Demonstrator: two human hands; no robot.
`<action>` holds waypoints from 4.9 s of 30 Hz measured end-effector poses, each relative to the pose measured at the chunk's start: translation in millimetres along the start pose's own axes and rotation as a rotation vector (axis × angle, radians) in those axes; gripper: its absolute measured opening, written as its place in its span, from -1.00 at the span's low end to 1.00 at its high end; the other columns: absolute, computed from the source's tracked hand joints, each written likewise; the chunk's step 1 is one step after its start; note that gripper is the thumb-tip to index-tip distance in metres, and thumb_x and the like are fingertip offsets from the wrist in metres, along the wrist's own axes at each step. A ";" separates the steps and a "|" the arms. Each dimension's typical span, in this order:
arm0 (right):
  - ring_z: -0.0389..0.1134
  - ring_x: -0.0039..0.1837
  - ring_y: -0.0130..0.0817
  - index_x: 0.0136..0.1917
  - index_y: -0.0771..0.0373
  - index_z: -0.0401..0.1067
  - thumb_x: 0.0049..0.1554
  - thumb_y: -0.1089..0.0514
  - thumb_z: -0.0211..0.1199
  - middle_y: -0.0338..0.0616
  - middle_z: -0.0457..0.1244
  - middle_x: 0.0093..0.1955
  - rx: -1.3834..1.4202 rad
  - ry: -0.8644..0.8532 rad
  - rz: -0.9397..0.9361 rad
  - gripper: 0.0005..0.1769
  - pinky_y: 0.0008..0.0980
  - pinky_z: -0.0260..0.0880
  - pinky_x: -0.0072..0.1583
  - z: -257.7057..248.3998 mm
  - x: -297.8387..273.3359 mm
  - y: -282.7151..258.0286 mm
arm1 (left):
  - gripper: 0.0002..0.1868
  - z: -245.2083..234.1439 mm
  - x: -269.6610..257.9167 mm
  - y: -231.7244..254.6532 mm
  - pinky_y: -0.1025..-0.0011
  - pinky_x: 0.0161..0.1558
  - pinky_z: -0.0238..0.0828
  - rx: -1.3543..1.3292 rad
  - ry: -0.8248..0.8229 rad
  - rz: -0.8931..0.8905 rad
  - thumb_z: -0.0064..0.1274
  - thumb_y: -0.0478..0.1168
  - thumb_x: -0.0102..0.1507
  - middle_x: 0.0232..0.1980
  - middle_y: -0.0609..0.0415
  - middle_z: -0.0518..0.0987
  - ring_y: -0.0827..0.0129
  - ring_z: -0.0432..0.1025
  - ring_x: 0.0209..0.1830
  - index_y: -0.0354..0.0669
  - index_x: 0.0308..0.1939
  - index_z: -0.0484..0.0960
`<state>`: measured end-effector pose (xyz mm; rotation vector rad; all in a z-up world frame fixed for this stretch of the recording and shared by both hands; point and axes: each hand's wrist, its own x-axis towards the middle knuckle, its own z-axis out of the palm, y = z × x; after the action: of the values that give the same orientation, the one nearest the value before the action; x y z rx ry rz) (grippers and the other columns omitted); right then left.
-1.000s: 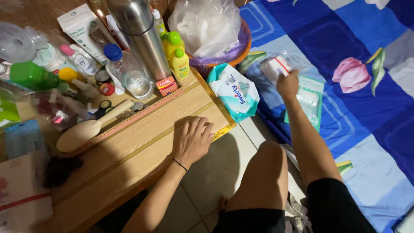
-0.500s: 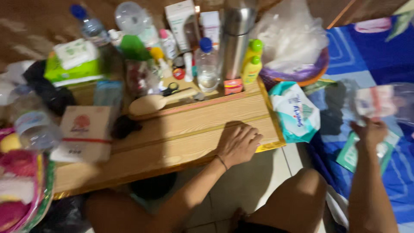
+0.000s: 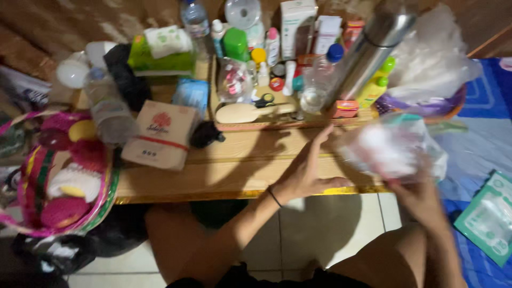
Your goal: The person sorts through various healthcare and personal care items on a shelf, handles bottles and packages, and then folds a piece of pink patterned fabric on the floor before placing it onto a stack on a bed.
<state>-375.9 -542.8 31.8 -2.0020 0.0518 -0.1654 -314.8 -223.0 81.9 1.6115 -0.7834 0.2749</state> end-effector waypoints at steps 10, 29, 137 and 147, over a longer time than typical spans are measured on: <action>0.18 0.31 0.11 0.56 0.33 0.06 -0.25 0.09 0.62 0.24 0.13 0.42 -0.397 -0.276 -0.318 0.23 -0.08 0.21 0.32 124.9 26.8 -122.5 | -0.73 -82.3 -58.1 -55.6 0.39 -0.18 0.49 0.168 0.270 -0.431 0.24 -0.17 0.38 -0.16 0.10 0.61 0.43 0.51 -0.18 -0.18 0.00 0.49; 0.42 -0.01 -0.05 0.29 0.17 0.34 0.23 0.40 0.12 0.08 0.32 0.00 -0.448 -0.123 -0.535 -0.63 -0.14 0.45 0.01 201.6 26.2 -106.0 | -0.54 -125.9 -100.2 -31.8 0.46 -0.33 0.50 -0.067 0.361 -0.482 0.15 -0.29 0.37 -0.03 -0.04 0.59 0.38 0.59 -0.21 -0.25 0.29 0.34; 0.43 0.05 -0.10 0.26 0.27 0.48 0.09 0.11 0.42 0.02 0.39 0.10 -0.119 -0.655 -0.716 -0.52 -0.21 0.44 0.11 377.5 112.9 -252.6 | -0.42 -338.9 -118.5 -56.7 0.02 0.04 0.41 0.622 0.141 -0.355 0.29 -0.15 0.13 0.10 -0.21 0.57 -0.16 0.45 0.12 -0.09 0.20 0.44; 0.32 -0.23 -0.47 0.13 0.25 0.55 0.06 0.24 0.42 -0.18 0.41 -0.12 -0.281 -0.353 -0.322 -0.67 -0.44 0.32 -0.17 325.7 98.2 -202.5 | -0.63 -499.8 19.7 -230.9 -0.17 0.17 0.25 1.627 0.170 -0.426 0.20 -0.16 0.04 0.31 -0.25 0.43 -0.32 0.26 0.33 -0.05 -0.07 0.68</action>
<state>-240.8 -175.2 89.1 -2.2825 -0.4984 -0.0063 -30.1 244.4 18.5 3.1204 0.1251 0.8445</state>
